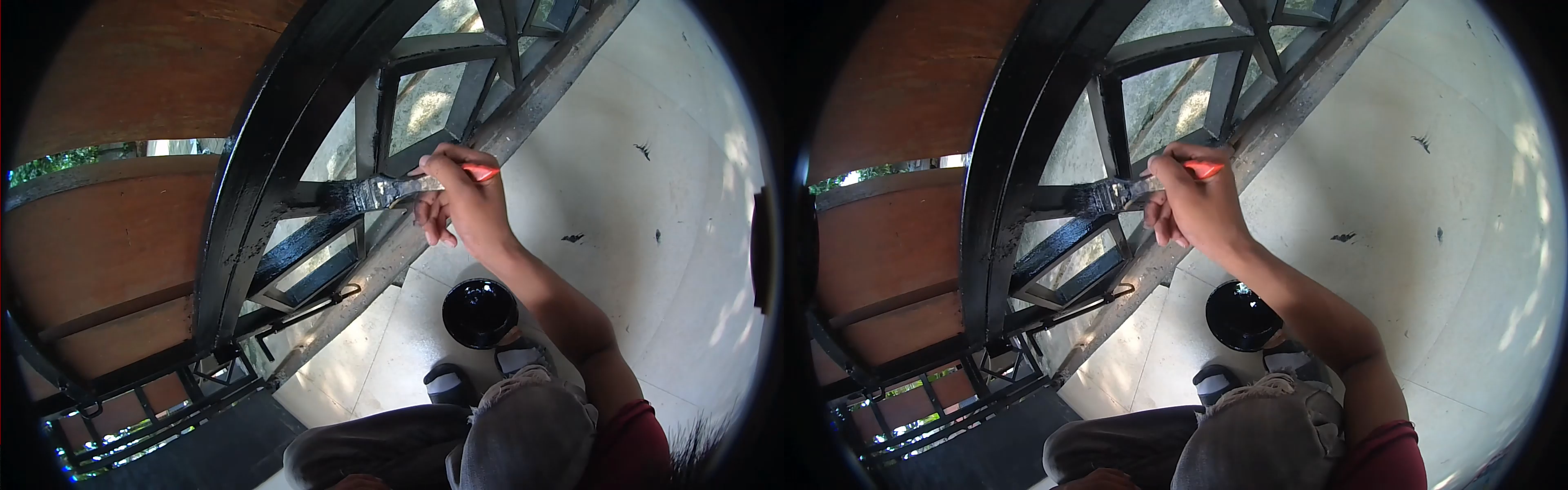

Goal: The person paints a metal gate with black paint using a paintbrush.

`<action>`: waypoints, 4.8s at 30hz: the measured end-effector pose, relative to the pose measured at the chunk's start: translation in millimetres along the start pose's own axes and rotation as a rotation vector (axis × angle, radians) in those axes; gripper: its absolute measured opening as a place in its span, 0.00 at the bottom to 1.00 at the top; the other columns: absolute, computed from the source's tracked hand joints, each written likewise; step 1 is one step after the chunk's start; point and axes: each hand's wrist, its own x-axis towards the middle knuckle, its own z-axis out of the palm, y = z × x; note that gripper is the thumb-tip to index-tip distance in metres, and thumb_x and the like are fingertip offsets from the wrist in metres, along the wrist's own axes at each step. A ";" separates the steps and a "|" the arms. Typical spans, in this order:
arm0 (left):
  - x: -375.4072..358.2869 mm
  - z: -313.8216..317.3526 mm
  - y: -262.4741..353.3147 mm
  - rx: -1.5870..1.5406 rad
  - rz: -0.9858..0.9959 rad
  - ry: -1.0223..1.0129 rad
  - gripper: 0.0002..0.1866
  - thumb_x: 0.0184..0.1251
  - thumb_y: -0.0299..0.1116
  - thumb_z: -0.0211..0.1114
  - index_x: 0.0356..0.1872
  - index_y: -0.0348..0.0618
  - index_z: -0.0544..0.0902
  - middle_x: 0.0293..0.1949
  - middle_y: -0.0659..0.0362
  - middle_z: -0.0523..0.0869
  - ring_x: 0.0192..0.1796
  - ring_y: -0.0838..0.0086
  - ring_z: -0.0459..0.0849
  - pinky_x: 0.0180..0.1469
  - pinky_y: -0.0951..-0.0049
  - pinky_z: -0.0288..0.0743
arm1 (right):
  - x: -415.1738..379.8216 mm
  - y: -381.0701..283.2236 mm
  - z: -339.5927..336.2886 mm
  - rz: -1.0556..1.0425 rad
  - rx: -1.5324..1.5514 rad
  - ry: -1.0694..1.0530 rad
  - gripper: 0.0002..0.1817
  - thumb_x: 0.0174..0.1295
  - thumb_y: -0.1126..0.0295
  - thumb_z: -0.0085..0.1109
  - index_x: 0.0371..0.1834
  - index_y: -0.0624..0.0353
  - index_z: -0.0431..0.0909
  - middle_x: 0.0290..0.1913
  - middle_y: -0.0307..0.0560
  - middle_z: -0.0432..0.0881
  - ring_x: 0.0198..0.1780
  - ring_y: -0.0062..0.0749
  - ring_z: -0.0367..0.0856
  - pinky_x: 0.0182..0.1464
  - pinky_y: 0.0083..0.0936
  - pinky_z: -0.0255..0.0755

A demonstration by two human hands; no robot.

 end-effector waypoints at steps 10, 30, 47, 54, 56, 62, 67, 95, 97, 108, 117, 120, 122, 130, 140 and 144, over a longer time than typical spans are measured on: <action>-2.6 -4.3 1.9 0.006 0.002 -0.002 0.24 0.75 0.48 0.64 0.55 0.34 0.75 0.45 0.47 0.78 0.46 0.57 0.78 0.48 0.54 0.71 | -5.6 18.2 -4.5 0.007 0.059 -0.004 0.12 0.74 0.71 0.53 0.30 0.64 0.76 0.17 0.48 0.79 0.11 0.24 0.77 0.08 0.20 0.59; -4.3 -7.6 -0.9 -0.010 0.010 0.040 0.22 0.76 0.49 0.62 0.51 0.37 0.75 0.39 0.50 0.77 0.41 0.61 0.77 0.45 0.59 0.71 | 6.6 21.0 12.9 -0.557 -0.452 -0.078 0.12 0.73 0.77 0.56 0.28 0.63 0.74 0.18 0.40 0.79 0.16 0.16 0.77 0.17 0.16 0.67; -10.7 -2.2 1.6 -0.014 0.016 0.087 0.21 0.77 0.51 0.60 0.47 0.40 0.74 0.33 0.53 0.76 0.37 0.65 0.77 0.42 0.62 0.71 | 13.8 0.2 27.4 -0.755 -0.669 -0.150 0.13 0.71 0.76 0.57 0.25 0.62 0.74 0.17 0.37 0.77 0.16 0.15 0.77 0.18 0.16 0.65; -10.8 -1.1 -0.3 -0.021 0.017 0.096 0.20 0.77 0.51 0.59 0.46 0.41 0.74 0.30 0.55 0.76 0.35 0.66 0.76 0.41 0.63 0.71 | 12.6 -17.3 35.0 -0.568 -0.566 -0.188 0.12 0.68 0.77 0.59 0.24 0.65 0.73 0.15 0.41 0.73 0.18 0.18 0.73 0.22 0.21 0.64; -12.1 -0.2 -0.6 -0.020 0.024 0.103 0.20 0.77 0.51 0.59 0.46 0.42 0.74 0.30 0.55 0.76 0.34 0.66 0.76 0.40 0.64 0.71 | 19.8 -2.9 22.6 -0.612 -0.720 -0.193 0.12 0.69 0.77 0.58 0.25 0.65 0.74 0.16 0.39 0.73 0.18 0.18 0.75 0.21 0.20 0.65; -24.0 11.5 -2.5 -0.027 0.035 0.150 0.20 0.78 0.52 0.58 0.44 0.43 0.74 0.28 0.56 0.76 0.33 0.67 0.76 0.39 0.65 0.71 | 5.4 -37.7 36.9 -0.311 -0.464 -0.125 0.11 0.69 0.75 0.60 0.27 0.64 0.76 0.18 0.40 0.75 0.18 0.18 0.76 0.18 0.18 0.65; -41.3 28.6 -6.5 -0.016 0.065 0.200 0.20 0.78 0.52 0.58 0.43 0.44 0.73 0.26 0.57 0.75 0.31 0.68 0.76 0.38 0.66 0.71 | 17.8 -6.8 27.4 -0.434 -0.826 -0.102 0.12 0.64 0.72 0.63 0.24 0.65 0.75 0.17 0.54 0.78 0.19 0.44 0.82 0.27 0.33 0.75; -117.2 44.5 -7.3 -0.185 0.329 0.433 0.19 0.79 0.54 0.55 0.37 0.49 0.72 0.16 0.62 0.74 0.24 0.74 0.75 0.33 0.72 0.71 | -4.3 -24.6 61.5 -0.348 -0.822 -0.019 0.19 0.63 0.68 0.58 0.16 0.64 0.70 0.10 0.46 0.70 0.12 0.29 0.76 0.19 0.28 0.70; -140.1 34.7 -11.3 -0.264 0.456 0.497 0.19 0.79 0.54 0.55 0.37 0.49 0.72 0.16 0.63 0.74 0.24 0.74 0.75 0.33 0.72 0.71 | -8.8 -9.9 44.2 -0.327 -0.948 -0.127 0.15 0.69 0.70 0.55 0.22 0.61 0.76 0.14 0.43 0.78 0.12 0.20 0.75 0.16 0.20 0.65; -72.0 -16.5 -242.9 -0.816 -0.035 0.899 0.22 0.82 0.52 0.51 0.54 0.41 0.76 0.43 0.54 0.83 0.41 0.66 0.81 0.49 0.64 0.73 | -100.2 -36.9 -43.2 0.115 -0.901 -0.060 0.10 0.72 0.71 0.59 0.51 0.62 0.74 0.23 0.43 0.81 0.22 0.20 0.78 0.22 0.17 0.64; 71.1 47.0 -343.8 -1.446 -0.405 0.415 0.36 0.80 0.59 0.52 0.71 0.38 0.64 0.63 0.33 0.77 0.61 0.44 0.83 0.66 0.53 0.76 | -167.3 -91.1 -46.3 -0.148 -1.023 0.151 0.04 0.68 0.82 0.55 0.44 0.67 0.77 0.33 0.46 0.83 0.32 0.24 0.83 0.29 0.19 0.70; 96.5 42.0 -338.8 -1.466 -0.415 0.520 0.36 0.74 0.58 0.58 0.67 0.37 0.66 0.61 0.29 0.76 0.61 0.42 0.82 0.68 0.50 0.75 | -191.4 -102.4 -43.2 -0.193 -1.037 0.245 0.06 0.69 0.82 0.58 0.47 0.67 0.78 0.33 0.43 0.83 0.34 0.23 0.83 0.32 0.18 0.72; 118.0 37.7 -337.3 -1.453 -0.385 0.497 0.35 0.74 0.58 0.58 0.67 0.37 0.66 0.60 0.29 0.76 0.61 0.43 0.82 0.68 0.51 0.74 | -205.6 -113.9 -39.3 -0.208 -1.097 0.286 0.06 0.69 0.81 0.59 0.48 0.67 0.78 0.33 0.43 0.84 0.34 0.23 0.83 0.32 0.18 0.72; 207.6 11.2 -321.6 -1.331 -0.246 0.447 0.30 0.75 0.52 0.59 0.65 0.40 0.68 0.56 0.34 0.80 0.62 0.49 0.82 0.67 0.55 0.74 | -209.7 -161.2 -51.6 -0.221 -1.225 0.318 0.06 0.72 0.79 0.59 0.49 0.65 0.79 0.35 0.41 0.85 0.35 0.22 0.84 0.33 0.18 0.72; 239.0 3.1 -332.4 -0.956 -0.396 0.522 0.23 0.70 0.44 0.66 0.56 0.39 0.72 0.49 0.47 0.85 0.45 0.62 0.89 0.49 0.64 0.81 | -78.7 -142.1 -95.5 -0.123 -1.234 0.038 0.07 0.67 0.79 0.62 0.47 0.61 0.81 0.30 0.37 0.83 0.31 0.18 0.81 0.33 0.16 0.71; 203.1 -10.7 -327.1 -0.741 -0.530 0.519 0.18 0.73 0.41 0.63 0.53 0.39 0.75 0.44 0.50 0.88 0.41 0.65 0.89 0.48 0.68 0.81 | -23.5 -126.0 -98.9 0.052 -1.282 -0.250 0.10 0.62 0.79 0.66 0.45 0.62 0.78 0.31 0.42 0.83 0.34 0.21 0.83 0.37 0.21 0.73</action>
